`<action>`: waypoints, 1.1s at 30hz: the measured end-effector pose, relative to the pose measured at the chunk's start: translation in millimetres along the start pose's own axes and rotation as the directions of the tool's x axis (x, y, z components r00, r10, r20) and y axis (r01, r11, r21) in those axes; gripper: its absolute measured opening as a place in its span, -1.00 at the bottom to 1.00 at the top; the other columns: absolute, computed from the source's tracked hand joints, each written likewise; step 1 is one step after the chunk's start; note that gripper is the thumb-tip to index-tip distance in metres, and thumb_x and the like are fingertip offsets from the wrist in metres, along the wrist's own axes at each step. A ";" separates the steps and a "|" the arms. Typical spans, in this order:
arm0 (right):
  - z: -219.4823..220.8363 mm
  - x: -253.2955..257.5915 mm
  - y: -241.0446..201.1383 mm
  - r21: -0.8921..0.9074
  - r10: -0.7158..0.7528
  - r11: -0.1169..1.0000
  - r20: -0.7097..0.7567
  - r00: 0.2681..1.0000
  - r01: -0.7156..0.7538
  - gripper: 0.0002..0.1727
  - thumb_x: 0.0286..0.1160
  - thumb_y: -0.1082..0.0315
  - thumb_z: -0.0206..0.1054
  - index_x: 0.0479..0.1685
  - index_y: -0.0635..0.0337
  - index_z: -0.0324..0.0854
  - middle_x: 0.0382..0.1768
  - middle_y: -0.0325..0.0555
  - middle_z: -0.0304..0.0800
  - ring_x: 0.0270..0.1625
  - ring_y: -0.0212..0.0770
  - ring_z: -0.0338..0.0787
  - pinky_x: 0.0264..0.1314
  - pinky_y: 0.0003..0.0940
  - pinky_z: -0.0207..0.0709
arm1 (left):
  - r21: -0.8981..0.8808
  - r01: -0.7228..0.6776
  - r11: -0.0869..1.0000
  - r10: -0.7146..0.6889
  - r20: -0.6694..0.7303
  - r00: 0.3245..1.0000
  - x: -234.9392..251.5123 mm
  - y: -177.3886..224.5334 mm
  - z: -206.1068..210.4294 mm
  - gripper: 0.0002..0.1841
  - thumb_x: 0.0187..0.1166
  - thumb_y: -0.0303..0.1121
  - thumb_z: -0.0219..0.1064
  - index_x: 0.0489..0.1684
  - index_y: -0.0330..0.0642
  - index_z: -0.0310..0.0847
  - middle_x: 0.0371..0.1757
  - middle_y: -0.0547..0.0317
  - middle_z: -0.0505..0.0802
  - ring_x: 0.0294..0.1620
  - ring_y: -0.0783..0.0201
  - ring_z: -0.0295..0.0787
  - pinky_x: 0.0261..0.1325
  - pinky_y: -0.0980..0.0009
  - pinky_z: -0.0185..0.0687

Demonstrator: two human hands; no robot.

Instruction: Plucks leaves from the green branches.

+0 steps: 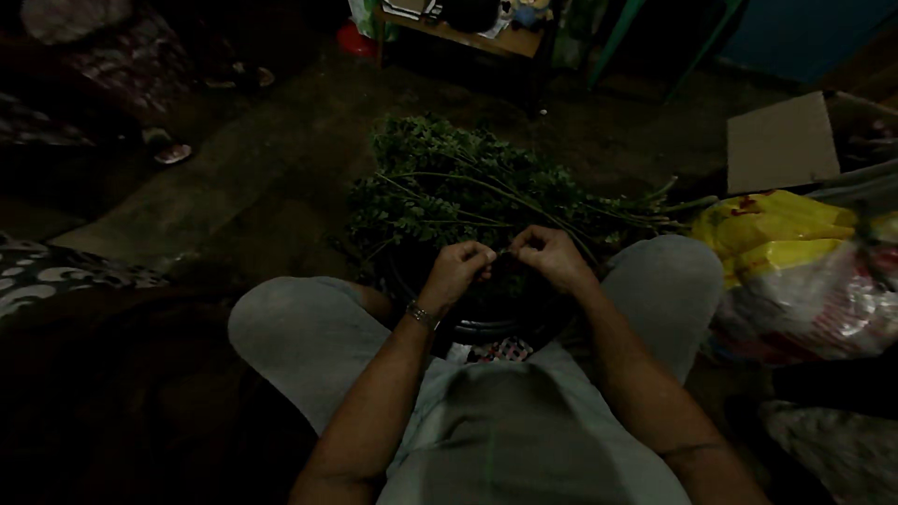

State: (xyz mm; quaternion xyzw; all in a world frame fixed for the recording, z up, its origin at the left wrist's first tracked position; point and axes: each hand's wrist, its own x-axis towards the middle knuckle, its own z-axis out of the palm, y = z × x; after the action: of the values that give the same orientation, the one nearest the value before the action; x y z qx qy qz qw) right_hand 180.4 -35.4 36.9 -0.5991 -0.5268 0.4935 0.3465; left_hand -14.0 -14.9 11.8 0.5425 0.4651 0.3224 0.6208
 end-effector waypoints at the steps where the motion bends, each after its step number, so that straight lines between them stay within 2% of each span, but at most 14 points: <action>1: -0.7 0.1 0.7 0.016 0.002 1.000 -0.004 1.000 -0.002 -0.90 0.52 0.53 0.36 -0.09 0.36 0.67 -0.32 -0.03 0.74 -0.34 -0.25 0.77 -0.16 -0.31 0.74 | -0.005 0.002 1.000 -0.002 0.000 1.000 -0.5 0.8 0.5 -0.87 0.72 -0.48 0.24 -0.17 -0.33 0.68 -0.39 0.25 0.75 -0.39 0.45 0.71 -0.17 0.52 0.71; 3: -2.3 -0.4 -0.3 0.007 0.019 1.000 -0.011 1.000 -0.019 -0.92 0.52 0.53 0.37 -0.10 0.34 0.67 -0.33 -0.05 0.72 -0.35 -0.27 0.76 -0.17 -0.33 0.73 | -0.001 -0.001 1.000 0.001 0.005 1.000 -0.7 1.0 0.8 -0.89 0.70 -0.51 0.25 -0.18 -0.34 0.68 -0.40 0.25 0.74 -0.41 0.46 0.69 -0.18 0.52 0.71; 6: -11.1 -1.7 -2.4 -0.057 0.036 0.998 -0.026 0.999 -0.037 -0.89 0.56 0.48 0.36 -0.05 0.31 0.67 -0.29 -0.02 0.74 -0.33 -0.24 0.75 -0.17 -0.28 0.70 | 0.108 -0.008 0.994 0.007 0.011 1.000 -0.9 3.4 -6.9 -0.86 0.74 -0.44 0.23 -0.10 -0.33 0.68 -0.35 0.21 0.72 -0.39 0.45 0.65 -0.19 0.50 0.66; 10: -22.4 1.5 0.5 -0.062 -0.032 0.998 -0.102 0.994 0.026 -0.92 0.55 0.53 0.34 -0.09 0.31 0.67 -0.26 -0.05 0.73 -0.33 -0.27 0.74 -0.17 -0.32 0.73 | 0.098 0.017 0.995 -0.009 -0.085 0.996 1.1 7.3 -17.8 -0.87 0.74 -0.41 0.25 -0.12 -0.29 0.66 -0.39 0.24 0.71 -0.46 0.48 0.61 -0.30 0.57 0.61; 13: -20.2 3.5 1.3 -0.206 -0.092 0.977 -0.150 0.984 0.060 -0.91 0.59 0.50 0.35 -0.06 0.31 0.68 -0.29 -0.04 0.71 -0.36 -0.30 0.68 -0.23 -0.36 0.63 | 0.189 -0.028 0.982 0.055 -0.136 0.989 6.5 0.4 -19.4 -0.85 0.74 -0.38 0.26 -0.11 -0.27 0.68 -0.37 0.21 0.72 -0.45 0.48 0.59 -0.31 0.56 0.57; 14: -18.6 4.3 1.9 -0.272 -0.106 0.960 -0.149 0.983 0.062 -0.89 0.63 0.47 0.34 -0.03 0.32 0.69 -0.26 -0.01 0.73 -0.32 -0.26 0.67 -0.19 -0.31 0.60 | 0.220 -0.047 0.974 0.081 -0.146 0.986 8.7 -2.7 -18.2 -0.85 0.75 -0.38 0.25 -0.10 -0.29 0.67 -0.36 0.19 0.71 -0.44 0.47 0.58 -0.29 0.55 0.57; 15: -17.8 4.7 1.7 -0.342 -0.101 0.938 -0.135 0.986 0.049 -0.84 0.69 0.41 0.30 0.02 0.31 0.70 -0.17 0.05 0.78 -0.20 -0.17 0.74 -0.06 -0.20 0.64 | 0.250 -0.059 0.966 0.099 -0.150 0.984 10.7 -5.9 -16.6 -0.83 0.76 -0.37 0.25 -0.09 -0.30 0.67 -0.34 0.16 0.71 -0.42 0.45 0.58 -0.27 0.52 0.56; 17: -19.2 6.8 4.2 -0.441 -0.097 0.896 -0.076 0.992 0.054 -0.72 0.78 0.33 0.21 0.15 0.33 0.73 0.15 0.18 0.78 0.18 0.06 0.78 0.32 0.05 0.59 | 0.326 -0.056 0.944 0.095 -0.104 0.990 15.8 -13.7 -14.9 -0.78 0.79 -0.34 0.20 0.02 -0.33 0.67 -0.19 0.04 0.78 -0.25 0.32 0.67 -0.08 0.35 0.62; 19: -22.8 11.2 12.1 -0.475 -0.163 0.874 -0.075 0.984 0.108 -0.68 0.78 0.30 0.19 0.15 0.36 0.75 0.38 0.25 0.65 0.46 0.19 0.62 0.54 0.14 0.44 | 0.407 -0.002 0.913 0.010 -0.018 1.000 21.2 -20.4 -16.1 -0.69 0.83 -0.29 0.15 0.26 -0.31 0.67 0.15 -0.11 0.82 0.12 0.11 0.77 0.26 0.11 0.63; 21: -28.5 11.8 13.9 -0.479 -0.221 0.869 -0.148 0.964 0.125 -0.67 0.77 0.29 0.20 0.13 0.39 0.74 0.41 0.28 0.60 0.48 0.24 0.58 0.54 0.15 0.43 | 0.445 0.056 0.894 -0.064 0.004 0.998 23.9 -21.4 -15.4 -0.65 0.83 -0.29 0.14 0.40 -0.31 0.59 0.36 -0.18 0.73 0.33 -0.01 0.70 0.42 0.00 0.54; 23: -33.3 10.3 13.0 -0.476 -0.251 0.870 -0.203 0.946 0.129 -0.66 0.78 0.28 0.20 0.17 0.41 0.70 0.37 0.31 0.62 0.44 0.24 0.61 0.50 0.16 0.45 | 0.426 0.061 0.903 -0.044 -0.049 0.998 20.3 -14.1 -17.3 -0.63 0.83 -0.32 0.13 0.46 -0.33 0.53 0.45 -0.20 0.67 0.42 -0.04 0.64 0.49 -0.01 0.49; 25: -34.1 10.6 13.5 -0.463 -0.263 0.876 -0.229 0.937 0.133 -0.68 0.77 0.30 0.20 0.12 0.41 0.71 0.29 0.29 0.66 0.36 0.18 0.66 0.45 0.10 0.49 | 0.377 0.030 0.926 0.015 -0.118 0.993 11.7 -2.1 -25.5 -0.64 0.85 -0.33 0.10 0.47 -0.33 0.51 0.44 -0.21 0.68 0.38 -0.01 0.66 0.43 0.02 0.52; 29: -30.4 12.8 17.5 -0.478 -0.264 0.865 -0.176 0.948 0.152 -0.76 0.73 0.38 0.23 0.07 0.38 0.73 0.21 0.25 0.68 0.29 0.12 0.70 0.41 0.05 0.54 | 0.273 0.004 0.962 0.073 -0.270 0.960 15.7 2.5 -53.1 -0.65 0.83 -0.28 0.13 0.42 -0.25 0.58 0.35 -0.07 0.73 0.26 0.21 0.69 0.33 0.18 0.56; 33: -22.4 15.7 14.8 -0.518 -0.164 0.852 -0.119 0.979 0.080 -0.74 0.75 0.36 0.21 0.15 0.35 0.71 0.26 0.24 0.67 0.27 0.12 0.72 0.38 0.07 0.56 | 0.170 -0.073 0.983 0.131 -0.357 0.925 8.0 11.8 -67.6 -0.73 0.79 -0.35 0.17 0.29 -0.23 0.63 0.23 0.15 0.76 -0.01 0.51 0.61 0.05 0.52 0.49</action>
State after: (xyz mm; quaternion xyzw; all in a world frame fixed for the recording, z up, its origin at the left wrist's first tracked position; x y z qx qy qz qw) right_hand 205.4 -20.8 25.6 -0.6718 -0.6464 0.2641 0.2471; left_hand -72.6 20.1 22.9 0.5425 0.5675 0.4131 0.4616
